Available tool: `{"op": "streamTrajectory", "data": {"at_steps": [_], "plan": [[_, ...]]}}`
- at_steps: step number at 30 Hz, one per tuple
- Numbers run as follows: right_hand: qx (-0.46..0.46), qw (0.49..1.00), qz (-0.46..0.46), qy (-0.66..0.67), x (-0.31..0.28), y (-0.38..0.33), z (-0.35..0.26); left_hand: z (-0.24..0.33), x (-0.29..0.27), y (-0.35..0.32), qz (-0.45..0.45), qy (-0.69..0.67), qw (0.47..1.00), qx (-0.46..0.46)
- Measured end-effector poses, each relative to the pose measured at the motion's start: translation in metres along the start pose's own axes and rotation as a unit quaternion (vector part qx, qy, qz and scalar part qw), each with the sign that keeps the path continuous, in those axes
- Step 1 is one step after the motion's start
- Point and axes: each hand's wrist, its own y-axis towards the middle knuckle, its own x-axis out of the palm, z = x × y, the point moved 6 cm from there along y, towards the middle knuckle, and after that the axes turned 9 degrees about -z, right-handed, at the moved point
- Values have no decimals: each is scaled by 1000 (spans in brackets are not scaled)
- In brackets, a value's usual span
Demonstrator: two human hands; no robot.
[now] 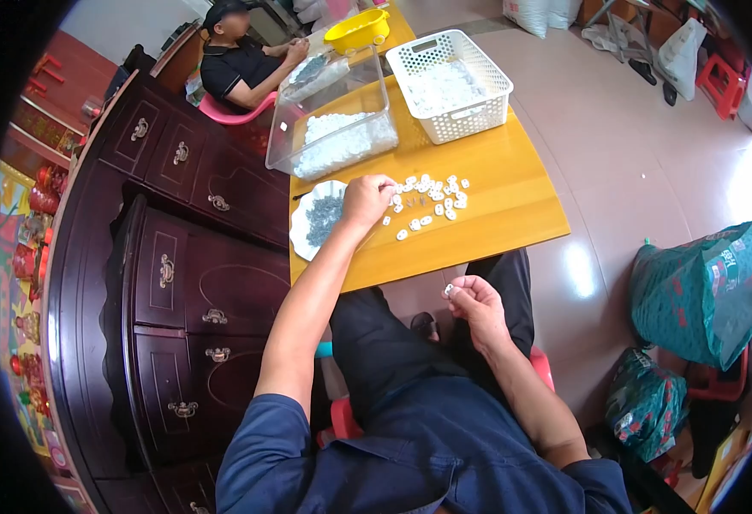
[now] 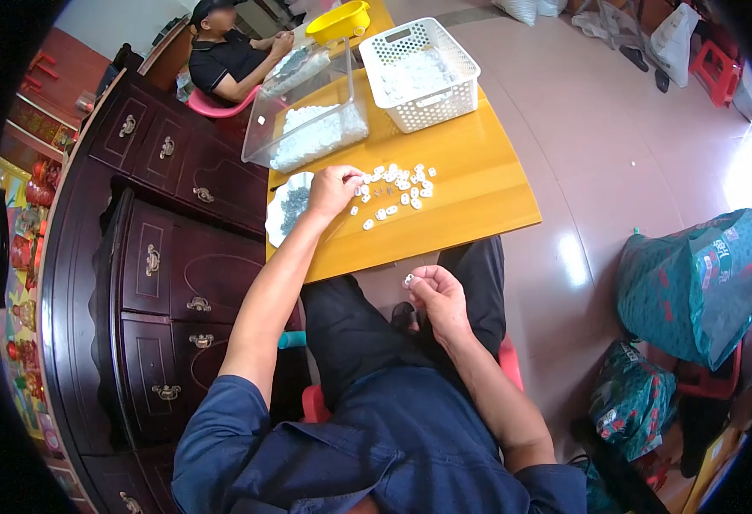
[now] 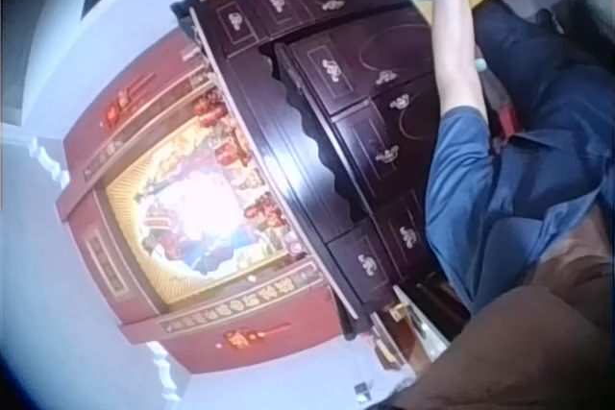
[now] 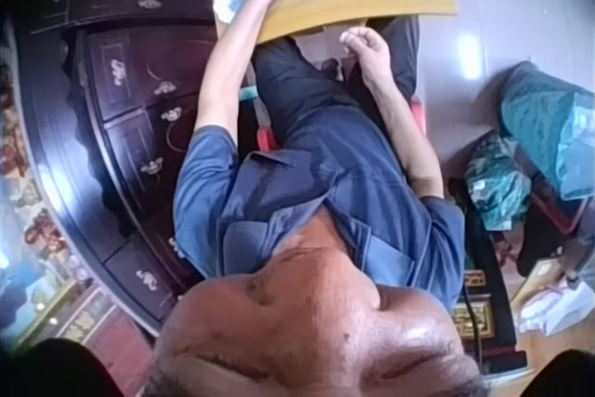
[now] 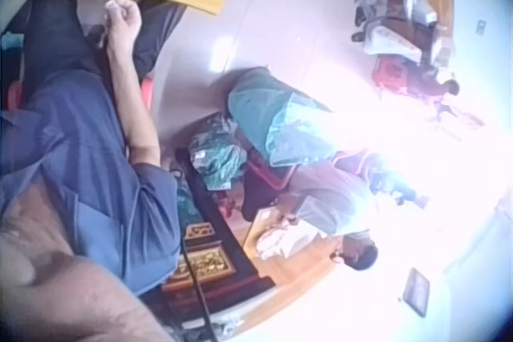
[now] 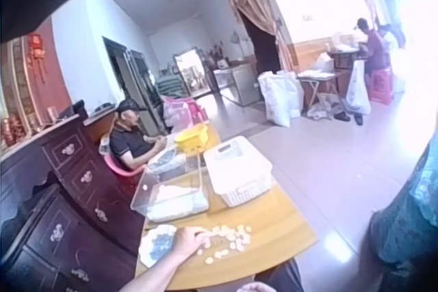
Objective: Assembling small plastic components by inserting pins into them at a workspace.
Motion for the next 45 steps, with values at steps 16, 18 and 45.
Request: {"op": "streamTrajectory", "data": {"at_steps": [16, 18, 45], "plan": [[9, 1000, 1, -14, 1, -1, 0, 37, 15, -25, -83, 167, 982, 12], [8, 1000, -3, -13, 3, -1, 0, 35, 12, -27, -74, 145, 987, -3], [10, 1000, 1, -18, -3, 2, 7, -77, -81, -77, 115, 55, 988, -91]]}}
